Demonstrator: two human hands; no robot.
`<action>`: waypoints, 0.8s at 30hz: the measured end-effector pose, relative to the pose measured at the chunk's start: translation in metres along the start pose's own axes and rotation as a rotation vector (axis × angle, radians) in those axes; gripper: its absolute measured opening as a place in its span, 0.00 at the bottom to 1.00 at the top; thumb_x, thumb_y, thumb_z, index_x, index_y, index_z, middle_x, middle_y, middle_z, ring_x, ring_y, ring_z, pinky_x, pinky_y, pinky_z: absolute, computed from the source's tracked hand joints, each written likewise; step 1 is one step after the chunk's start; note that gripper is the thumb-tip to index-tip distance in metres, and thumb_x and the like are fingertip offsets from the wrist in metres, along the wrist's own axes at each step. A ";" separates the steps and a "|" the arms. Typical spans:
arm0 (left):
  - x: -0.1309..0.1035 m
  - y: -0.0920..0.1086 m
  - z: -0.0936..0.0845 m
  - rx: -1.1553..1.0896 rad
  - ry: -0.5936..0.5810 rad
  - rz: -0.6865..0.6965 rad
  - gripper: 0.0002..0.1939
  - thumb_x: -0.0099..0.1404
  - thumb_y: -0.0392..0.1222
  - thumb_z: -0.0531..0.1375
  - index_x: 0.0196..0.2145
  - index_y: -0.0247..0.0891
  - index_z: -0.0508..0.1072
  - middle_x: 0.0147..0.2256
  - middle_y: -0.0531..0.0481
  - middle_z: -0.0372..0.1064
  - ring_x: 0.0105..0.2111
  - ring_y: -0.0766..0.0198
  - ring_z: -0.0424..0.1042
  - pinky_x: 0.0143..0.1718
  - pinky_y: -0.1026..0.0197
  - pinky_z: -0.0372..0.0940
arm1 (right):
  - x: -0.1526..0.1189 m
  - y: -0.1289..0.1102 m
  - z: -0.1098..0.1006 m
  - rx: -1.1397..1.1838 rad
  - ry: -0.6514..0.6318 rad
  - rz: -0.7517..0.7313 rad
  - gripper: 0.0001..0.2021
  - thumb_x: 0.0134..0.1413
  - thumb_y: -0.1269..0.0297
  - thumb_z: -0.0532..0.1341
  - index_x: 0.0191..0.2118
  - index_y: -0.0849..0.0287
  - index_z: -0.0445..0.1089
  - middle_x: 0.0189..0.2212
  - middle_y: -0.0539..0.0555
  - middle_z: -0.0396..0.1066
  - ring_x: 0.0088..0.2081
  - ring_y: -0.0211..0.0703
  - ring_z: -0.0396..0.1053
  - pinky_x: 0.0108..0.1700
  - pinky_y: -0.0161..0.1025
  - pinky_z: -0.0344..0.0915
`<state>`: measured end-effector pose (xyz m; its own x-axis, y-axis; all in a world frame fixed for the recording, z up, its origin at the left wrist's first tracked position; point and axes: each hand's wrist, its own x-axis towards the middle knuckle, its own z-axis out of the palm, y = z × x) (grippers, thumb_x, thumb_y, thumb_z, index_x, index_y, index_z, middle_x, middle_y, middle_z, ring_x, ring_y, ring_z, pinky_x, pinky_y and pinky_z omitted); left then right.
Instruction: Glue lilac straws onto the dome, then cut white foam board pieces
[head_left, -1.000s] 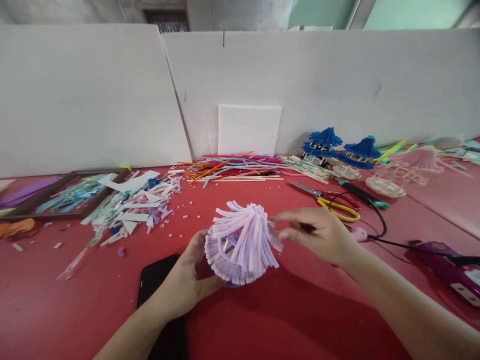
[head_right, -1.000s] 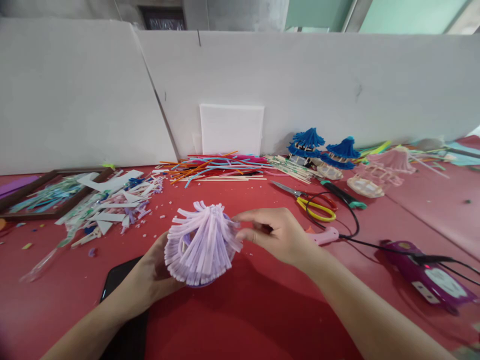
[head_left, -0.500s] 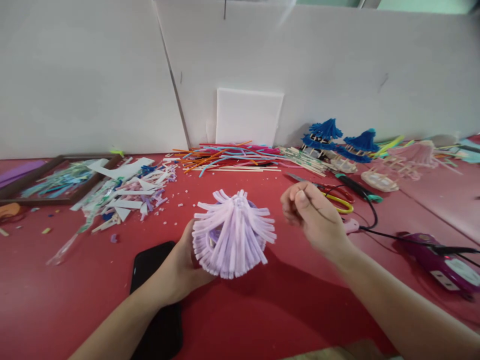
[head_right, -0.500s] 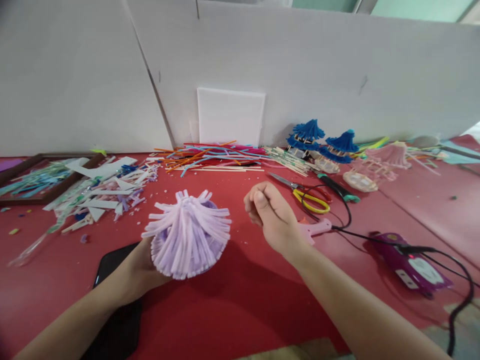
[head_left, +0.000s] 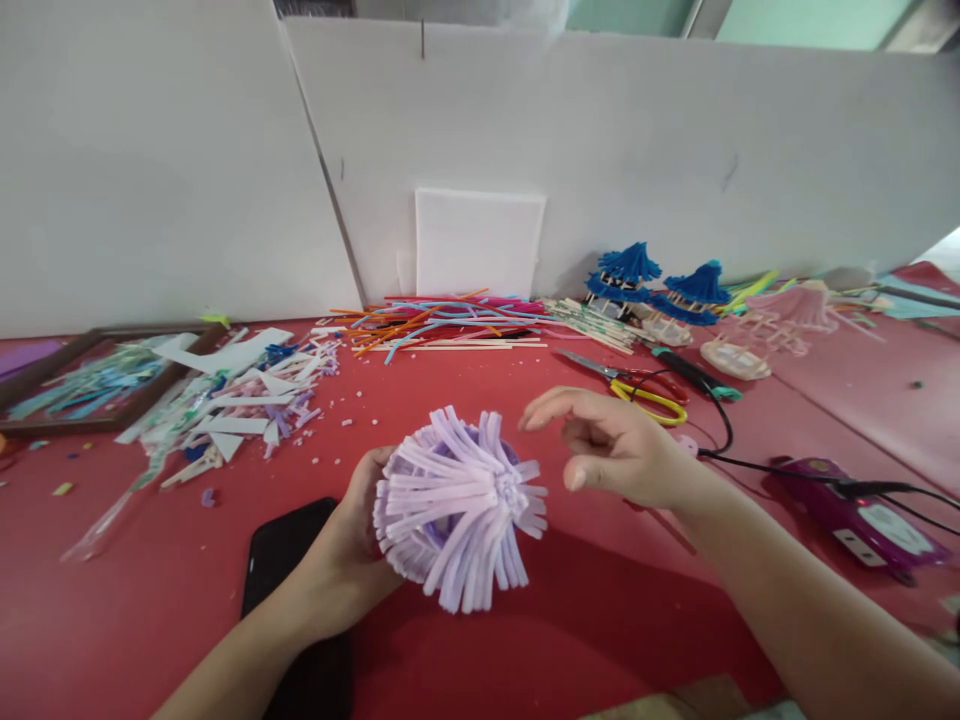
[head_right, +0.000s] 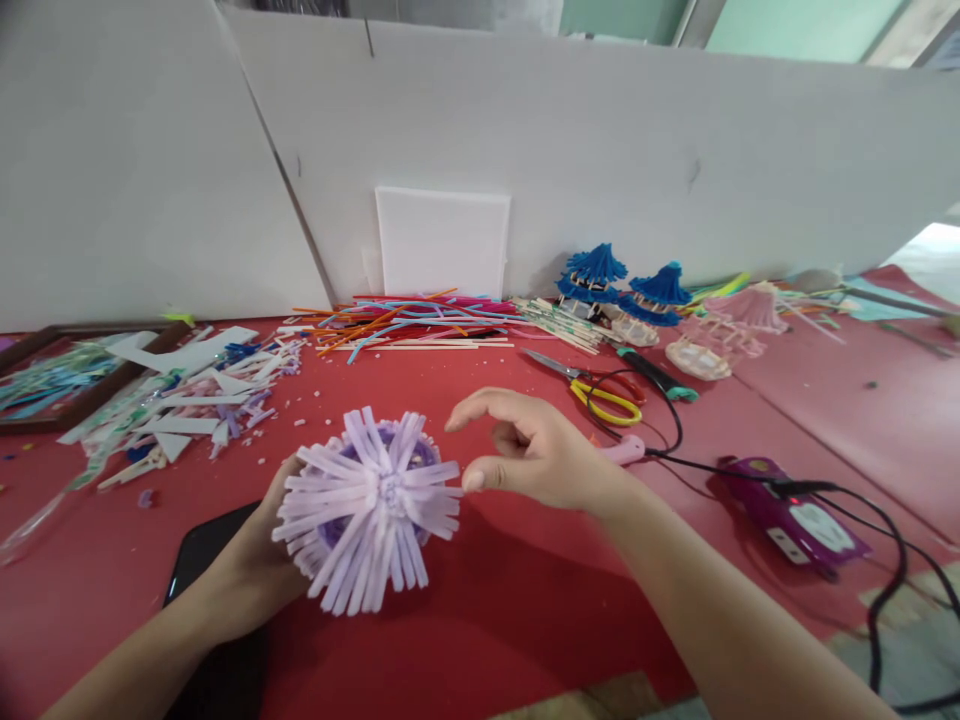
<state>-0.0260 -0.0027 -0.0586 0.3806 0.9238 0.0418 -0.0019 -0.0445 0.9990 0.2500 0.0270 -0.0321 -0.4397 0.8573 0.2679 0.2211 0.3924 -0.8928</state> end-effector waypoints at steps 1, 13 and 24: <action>0.000 -0.001 0.000 -0.003 0.019 0.013 0.27 0.51 0.40 0.69 0.46 0.46 0.63 0.42 0.49 0.72 0.40 0.58 0.73 0.39 0.62 0.68 | 0.000 0.003 -0.001 0.022 -0.050 0.036 0.23 0.46 0.49 0.67 0.46 0.56 0.70 0.42 0.55 0.71 0.18 0.27 0.47 0.19 0.33 0.47; 0.002 -0.009 -0.010 0.056 0.087 0.086 0.31 0.49 0.38 0.70 0.48 0.47 0.63 0.43 0.49 0.70 0.41 0.58 0.73 0.42 0.61 0.68 | 0.006 0.010 0.029 0.290 -0.080 0.179 0.17 0.53 0.50 0.63 0.24 0.60 0.70 0.17 0.48 0.67 0.21 0.32 0.61 0.25 0.32 0.56; 0.004 -0.019 -0.018 0.190 0.122 0.069 0.34 0.52 0.43 0.69 0.53 0.41 0.58 0.51 0.39 0.68 0.49 0.50 0.70 0.48 0.55 0.67 | 0.010 0.019 0.027 0.712 0.261 0.152 0.16 0.47 0.51 0.67 0.24 0.58 0.66 0.26 0.46 0.66 0.25 0.32 0.61 0.25 0.31 0.56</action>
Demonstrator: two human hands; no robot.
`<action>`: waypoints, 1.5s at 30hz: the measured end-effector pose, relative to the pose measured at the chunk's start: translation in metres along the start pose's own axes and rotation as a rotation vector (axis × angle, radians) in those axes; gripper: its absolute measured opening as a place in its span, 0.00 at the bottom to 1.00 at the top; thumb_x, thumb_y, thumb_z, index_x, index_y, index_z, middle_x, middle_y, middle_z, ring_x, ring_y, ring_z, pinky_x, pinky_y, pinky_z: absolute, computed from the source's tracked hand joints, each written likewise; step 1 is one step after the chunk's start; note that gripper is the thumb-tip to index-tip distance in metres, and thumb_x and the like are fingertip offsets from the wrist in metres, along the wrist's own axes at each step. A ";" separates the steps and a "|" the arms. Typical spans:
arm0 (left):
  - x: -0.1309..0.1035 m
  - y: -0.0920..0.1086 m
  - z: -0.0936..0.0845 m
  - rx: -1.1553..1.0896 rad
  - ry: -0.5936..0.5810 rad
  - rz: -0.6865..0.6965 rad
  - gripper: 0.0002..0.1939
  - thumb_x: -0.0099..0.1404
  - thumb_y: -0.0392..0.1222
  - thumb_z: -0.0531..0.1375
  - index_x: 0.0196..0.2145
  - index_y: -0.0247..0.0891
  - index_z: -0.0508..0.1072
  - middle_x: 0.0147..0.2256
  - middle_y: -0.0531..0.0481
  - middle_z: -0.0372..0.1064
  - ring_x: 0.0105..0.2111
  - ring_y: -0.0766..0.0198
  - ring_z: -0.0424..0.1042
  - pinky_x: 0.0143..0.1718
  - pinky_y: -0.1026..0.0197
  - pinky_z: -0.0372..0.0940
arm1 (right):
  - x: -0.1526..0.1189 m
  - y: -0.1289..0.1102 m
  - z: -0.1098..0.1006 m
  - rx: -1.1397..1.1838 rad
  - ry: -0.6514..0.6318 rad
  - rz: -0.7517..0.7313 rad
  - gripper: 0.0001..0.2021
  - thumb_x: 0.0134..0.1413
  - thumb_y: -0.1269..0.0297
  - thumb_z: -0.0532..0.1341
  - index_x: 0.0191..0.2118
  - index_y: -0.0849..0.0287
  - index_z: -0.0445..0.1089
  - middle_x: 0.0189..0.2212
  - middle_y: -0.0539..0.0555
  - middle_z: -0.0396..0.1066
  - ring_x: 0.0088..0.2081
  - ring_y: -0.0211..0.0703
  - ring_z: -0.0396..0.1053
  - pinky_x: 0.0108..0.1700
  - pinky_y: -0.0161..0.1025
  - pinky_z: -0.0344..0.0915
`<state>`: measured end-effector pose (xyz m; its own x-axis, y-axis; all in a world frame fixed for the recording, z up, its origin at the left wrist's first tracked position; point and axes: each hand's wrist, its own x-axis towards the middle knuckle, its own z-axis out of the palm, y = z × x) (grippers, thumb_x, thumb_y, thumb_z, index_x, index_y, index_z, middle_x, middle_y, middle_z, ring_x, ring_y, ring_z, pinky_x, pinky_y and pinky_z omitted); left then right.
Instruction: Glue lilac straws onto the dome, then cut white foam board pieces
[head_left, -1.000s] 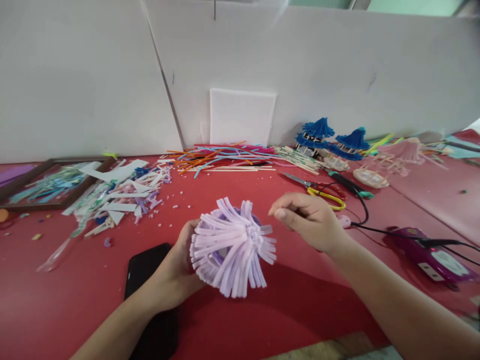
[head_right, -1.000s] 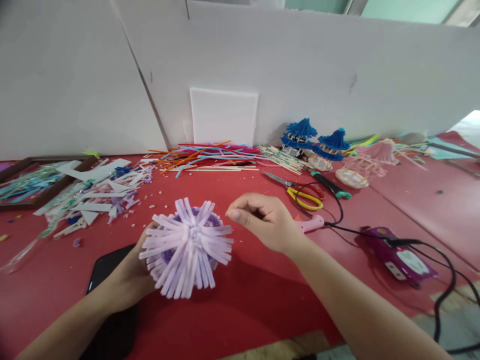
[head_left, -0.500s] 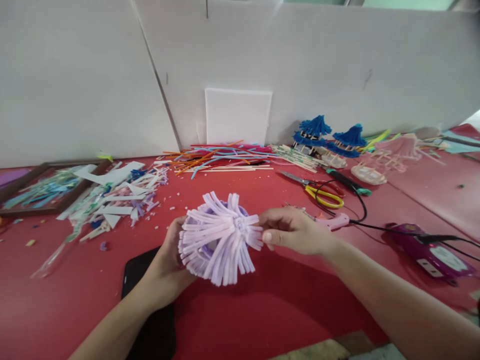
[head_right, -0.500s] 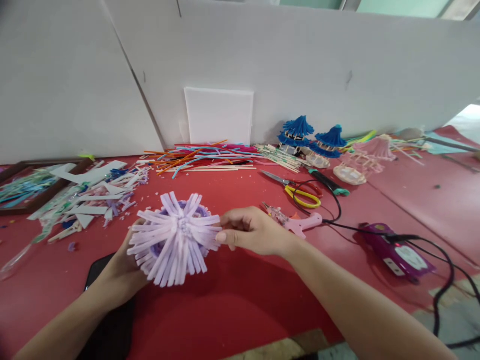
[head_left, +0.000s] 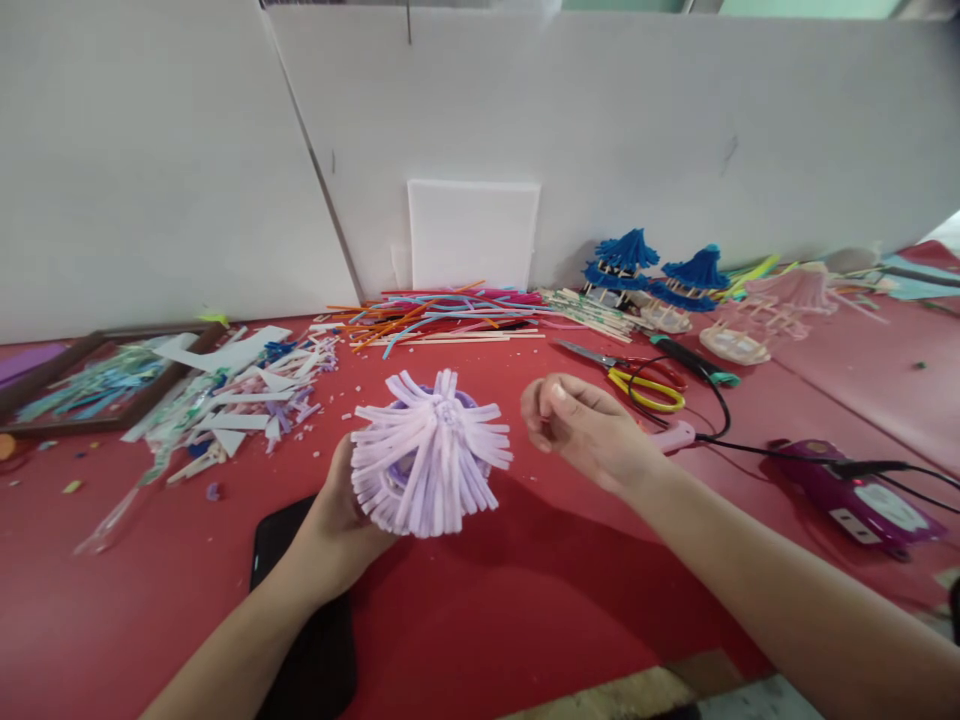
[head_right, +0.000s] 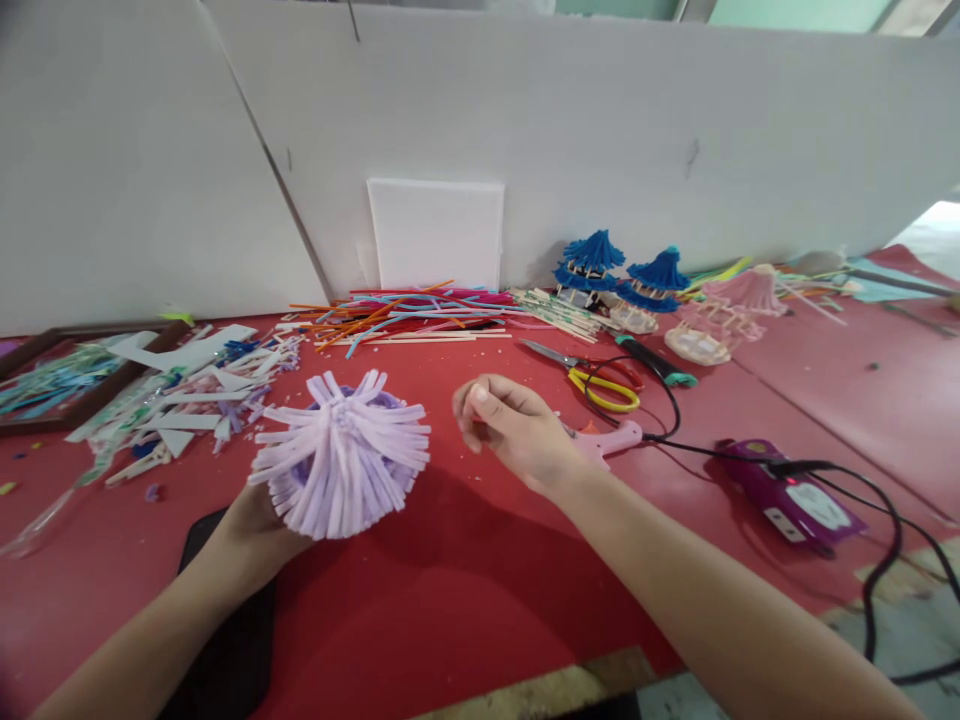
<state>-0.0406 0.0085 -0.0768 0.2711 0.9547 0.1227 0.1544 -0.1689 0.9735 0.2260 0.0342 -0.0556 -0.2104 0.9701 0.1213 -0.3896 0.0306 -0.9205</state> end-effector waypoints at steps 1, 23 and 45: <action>0.000 0.000 0.001 0.020 0.000 0.000 0.33 0.53 0.44 0.68 0.52 0.41 0.58 0.51 0.39 0.68 0.50 0.50 0.70 0.48 0.55 0.66 | 0.000 -0.001 0.000 0.078 0.008 0.001 0.16 0.46 0.52 0.68 0.24 0.57 0.66 0.30 0.47 0.68 0.28 0.33 0.63 0.28 0.32 0.59; 0.035 -0.001 0.019 0.740 0.268 0.220 0.30 0.50 0.46 0.63 0.48 0.35 0.55 0.46 0.36 0.60 0.50 0.39 0.64 0.48 0.35 0.60 | -0.009 -0.010 0.020 0.535 -0.049 0.320 0.12 0.57 0.64 0.60 0.24 0.60 0.65 0.12 0.39 0.41 0.16 0.30 0.37 0.21 0.29 0.51; -0.018 0.071 0.050 0.646 0.202 0.590 0.08 0.63 0.33 0.58 0.37 0.44 0.74 0.35 0.53 0.74 0.38 0.62 0.72 0.40 0.60 0.68 | -0.053 -0.016 0.076 0.519 -0.277 0.479 0.22 0.58 0.47 0.54 0.34 0.62 0.74 0.35 0.58 0.72 0.40 0.45 0.66 0.44 0.41 0.61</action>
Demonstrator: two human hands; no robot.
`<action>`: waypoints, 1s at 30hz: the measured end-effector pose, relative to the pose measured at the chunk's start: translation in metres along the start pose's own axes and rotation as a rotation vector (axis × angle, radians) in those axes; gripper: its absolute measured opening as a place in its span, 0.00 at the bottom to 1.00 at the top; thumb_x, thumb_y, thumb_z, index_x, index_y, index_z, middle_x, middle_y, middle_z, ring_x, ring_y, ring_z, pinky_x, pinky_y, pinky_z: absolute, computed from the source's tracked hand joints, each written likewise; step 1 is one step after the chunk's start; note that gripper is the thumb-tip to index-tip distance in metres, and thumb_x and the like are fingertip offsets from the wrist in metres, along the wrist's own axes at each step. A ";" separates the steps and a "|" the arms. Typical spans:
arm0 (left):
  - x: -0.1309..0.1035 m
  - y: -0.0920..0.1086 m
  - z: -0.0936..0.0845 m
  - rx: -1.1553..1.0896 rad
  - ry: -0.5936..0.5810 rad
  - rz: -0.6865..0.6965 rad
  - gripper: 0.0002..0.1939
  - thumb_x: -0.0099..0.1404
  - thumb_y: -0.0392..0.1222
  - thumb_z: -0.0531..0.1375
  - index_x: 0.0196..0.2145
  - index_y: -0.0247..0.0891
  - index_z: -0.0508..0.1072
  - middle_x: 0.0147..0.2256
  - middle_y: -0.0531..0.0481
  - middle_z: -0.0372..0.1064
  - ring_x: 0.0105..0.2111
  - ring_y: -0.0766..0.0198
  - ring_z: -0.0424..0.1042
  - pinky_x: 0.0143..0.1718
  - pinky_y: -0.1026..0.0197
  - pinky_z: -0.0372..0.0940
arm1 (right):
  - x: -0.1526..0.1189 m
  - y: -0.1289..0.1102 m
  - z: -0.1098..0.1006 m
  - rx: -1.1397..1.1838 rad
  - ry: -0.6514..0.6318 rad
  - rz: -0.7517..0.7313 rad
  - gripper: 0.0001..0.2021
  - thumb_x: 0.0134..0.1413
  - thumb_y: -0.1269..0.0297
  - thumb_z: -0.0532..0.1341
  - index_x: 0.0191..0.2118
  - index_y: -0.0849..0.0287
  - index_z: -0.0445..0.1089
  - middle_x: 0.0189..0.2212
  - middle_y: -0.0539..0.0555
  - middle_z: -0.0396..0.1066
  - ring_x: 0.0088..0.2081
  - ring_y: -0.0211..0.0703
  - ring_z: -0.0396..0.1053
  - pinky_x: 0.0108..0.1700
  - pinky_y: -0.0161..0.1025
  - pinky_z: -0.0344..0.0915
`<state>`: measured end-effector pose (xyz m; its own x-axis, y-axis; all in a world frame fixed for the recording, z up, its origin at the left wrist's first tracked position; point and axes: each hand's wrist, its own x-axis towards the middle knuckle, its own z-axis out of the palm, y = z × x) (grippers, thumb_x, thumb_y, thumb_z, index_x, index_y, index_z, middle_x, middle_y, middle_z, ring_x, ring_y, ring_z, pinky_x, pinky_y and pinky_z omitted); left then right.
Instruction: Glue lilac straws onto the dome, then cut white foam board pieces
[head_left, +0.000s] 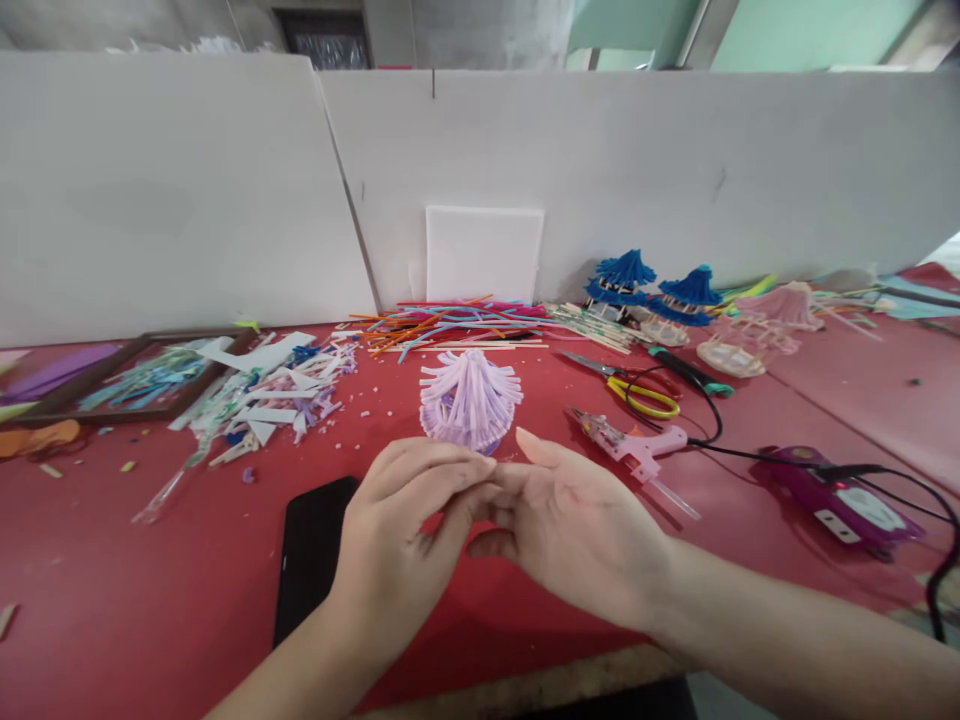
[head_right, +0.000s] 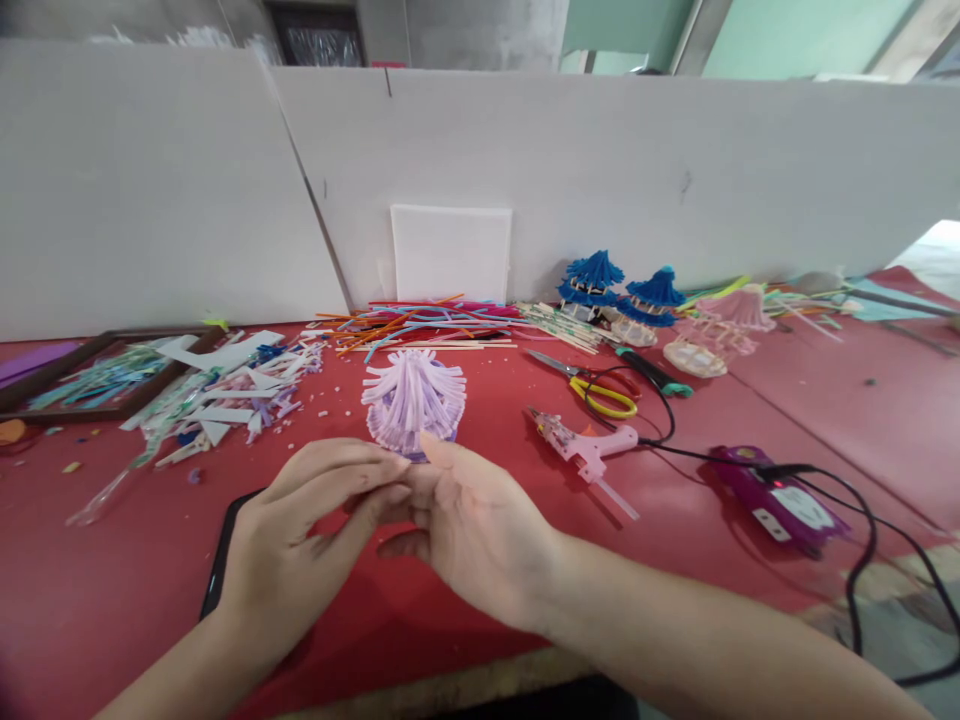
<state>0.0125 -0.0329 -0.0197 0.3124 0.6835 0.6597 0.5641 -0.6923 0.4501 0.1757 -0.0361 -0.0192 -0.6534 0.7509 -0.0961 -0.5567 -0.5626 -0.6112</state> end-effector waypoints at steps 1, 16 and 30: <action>0.001 0.000 -0.001 -0.030 0.004 -0.021 0.08 0.63 0.34 0.58 0.36 0.45 0.76 0.34 0.53 0.75 0.38 0.61 0.72 0.39 0.59 0.69 | -0.001 0.000 0.000 0.007 -0.004 0.019 0.24 0.58 0.44 0.53 0.34 0.62 0.74 0.36 0.58 0.72 0.41 0.46 0.67 0.44 0.41 0.61; -0.001 -0.023 -0.011 -0.677 0.143 -0.841 0.13 0.49 0.53 0.70 0.24 0.42 0.76 0.34 0.50 0.78 0.37 0.59 0.76 0.44 0.56 0.69 | 0.001 -0.030 -0.016 -0.058 0.117 -0.017 0.38 0.61 0.38 0.36 0.47 0.63 0.71 0.50 0.64 0.69 0.46 0.52 0.69 0.40 0.45 0.66; -0.007 0.003 0.019 -0.887 -0.134 -0.970 0.15 0.48 0.48 0.70 0.22 0.39 0.68 0.30 0.49 0.76 0.31 0.61 0.75 0.35 0.59 0.70 | 0.007 -0.019 0.005 -0.186 0.029 -0.289 0.39 0.54 0.30 0.39 0.44 0.56 0.73 0.50 0.60 0.68 0.50 0.53 0.65 0.51 0.51 0.62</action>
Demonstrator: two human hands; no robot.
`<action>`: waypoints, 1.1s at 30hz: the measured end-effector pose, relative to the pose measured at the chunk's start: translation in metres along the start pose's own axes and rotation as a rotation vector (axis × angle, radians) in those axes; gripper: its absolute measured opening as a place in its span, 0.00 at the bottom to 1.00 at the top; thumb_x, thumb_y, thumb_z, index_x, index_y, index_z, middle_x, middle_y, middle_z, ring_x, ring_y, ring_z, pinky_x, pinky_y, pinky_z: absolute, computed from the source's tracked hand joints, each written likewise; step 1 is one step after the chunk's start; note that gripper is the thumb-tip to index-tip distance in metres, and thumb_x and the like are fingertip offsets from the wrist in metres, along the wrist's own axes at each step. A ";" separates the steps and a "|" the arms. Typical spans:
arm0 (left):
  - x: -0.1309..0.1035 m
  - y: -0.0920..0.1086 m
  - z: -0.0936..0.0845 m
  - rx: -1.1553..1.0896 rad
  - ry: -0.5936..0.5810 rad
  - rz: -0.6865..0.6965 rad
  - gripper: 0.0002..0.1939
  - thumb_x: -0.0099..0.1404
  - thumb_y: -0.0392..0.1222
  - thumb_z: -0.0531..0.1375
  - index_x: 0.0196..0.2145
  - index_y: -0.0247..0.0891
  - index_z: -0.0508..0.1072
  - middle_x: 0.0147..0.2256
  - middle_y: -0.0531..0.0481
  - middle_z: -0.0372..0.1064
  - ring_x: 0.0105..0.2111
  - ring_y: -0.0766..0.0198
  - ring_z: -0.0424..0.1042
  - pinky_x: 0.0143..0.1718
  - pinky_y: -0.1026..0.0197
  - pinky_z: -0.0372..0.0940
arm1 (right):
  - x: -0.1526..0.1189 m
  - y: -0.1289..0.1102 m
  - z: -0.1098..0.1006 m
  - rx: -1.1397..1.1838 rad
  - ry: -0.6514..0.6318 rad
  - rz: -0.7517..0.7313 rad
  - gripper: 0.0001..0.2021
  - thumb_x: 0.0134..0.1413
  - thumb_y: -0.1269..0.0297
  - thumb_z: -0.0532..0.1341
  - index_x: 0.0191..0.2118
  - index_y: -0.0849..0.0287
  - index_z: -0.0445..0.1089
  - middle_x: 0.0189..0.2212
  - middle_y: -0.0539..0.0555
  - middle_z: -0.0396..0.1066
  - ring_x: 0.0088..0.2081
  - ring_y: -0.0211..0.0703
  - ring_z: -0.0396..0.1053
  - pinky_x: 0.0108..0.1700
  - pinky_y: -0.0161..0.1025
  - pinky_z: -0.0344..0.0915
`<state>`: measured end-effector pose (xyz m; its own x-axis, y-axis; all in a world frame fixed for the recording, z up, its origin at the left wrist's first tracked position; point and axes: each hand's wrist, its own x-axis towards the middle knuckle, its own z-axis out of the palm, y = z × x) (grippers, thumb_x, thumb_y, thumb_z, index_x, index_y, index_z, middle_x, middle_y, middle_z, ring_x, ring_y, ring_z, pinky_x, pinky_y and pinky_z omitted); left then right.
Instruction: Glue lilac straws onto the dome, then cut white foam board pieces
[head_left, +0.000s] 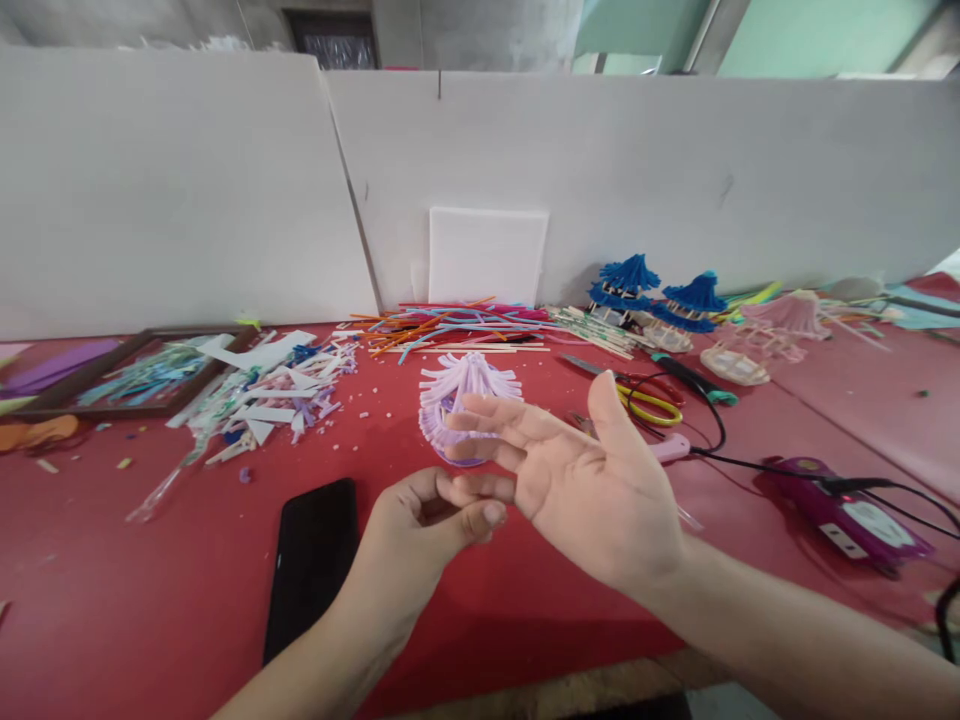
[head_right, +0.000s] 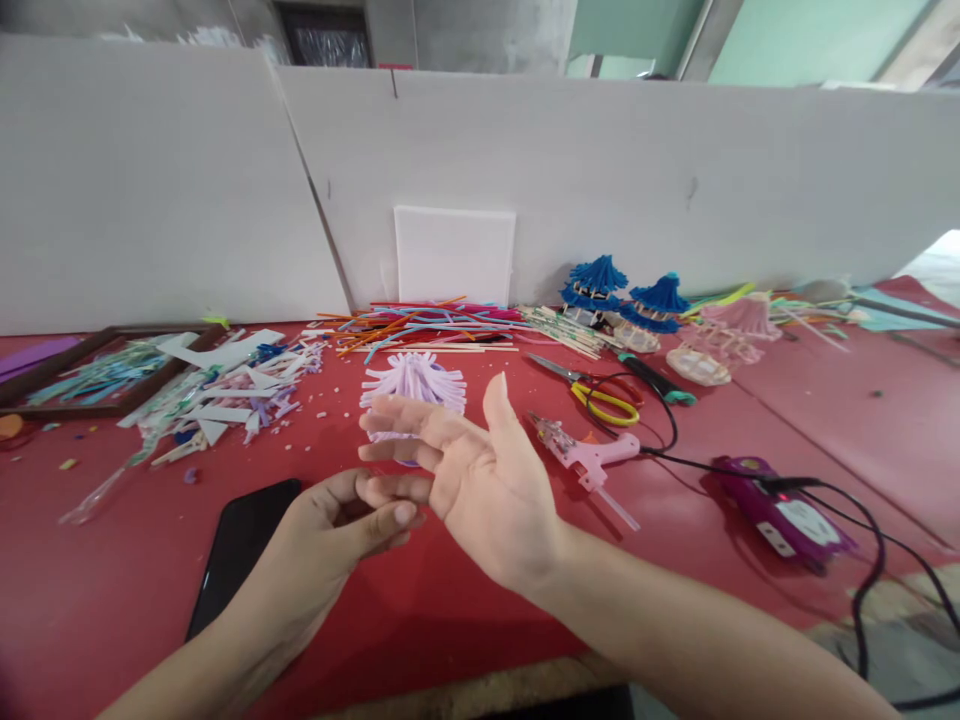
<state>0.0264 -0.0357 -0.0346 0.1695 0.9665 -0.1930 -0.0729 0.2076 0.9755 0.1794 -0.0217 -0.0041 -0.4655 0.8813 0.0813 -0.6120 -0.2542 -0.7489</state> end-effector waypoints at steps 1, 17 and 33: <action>0.001 0.000 -0.001 -0.006 0.014 0.016 0.16 0.49 0.48 0.70 0.22 0.39 0.68 0.28 0.50 0.76 0.29 0.63 0.75 0.33 0.61 0.70 | -0.001 0.000 0.001 -0.013 -0.005 -0.020 0.39 0.53 0.30 0.39 0.44 0.55 0.73 0.51 0.60 0.68 0.51 0.53 0.65 0.53 0.51 0.61; 0.005 0.035 -0.039 0.467 0.322 0.572 0.13 0.64 0.46 0.61 0.46 0.46 0.74 0.38 0.55 0.78 0.38 0.62 0.77 0.43 0.63 0.71 | -0.010 0.002 -0.023 -0.367 -0.028 -0.095 0.32 0.59 0.37 0.45 0.51 0.55 0.72 0.52 0.59 0.68 0.52 0.53 0.63 0.53 0.50 0.58; 0.003 0.038 -0.030 1.000 0.084 1.052 0.08 0.65 0.35 0.56 0.41 0.42 0.72 0.39 0.55 0.77 0.38 0.69 0.77 0.41 0.72 0.69 | -0.023 -0.012 -0.017 -0.919 -0.285 -0.163 0.36 0.61 0.38 0.37 0.59 0.55 0.65 0.58 0.61 0.63 0.61 0.53 0.56 0.62 0.56 0.50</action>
<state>-0.0051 -0.0206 -0.0013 0.4112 0.6154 0.6725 0.5836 -0.7444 0.3244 0.2087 -0.0322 -0.0080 -0.6302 0.7183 0.2948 -0.0013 0.3787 -0.9255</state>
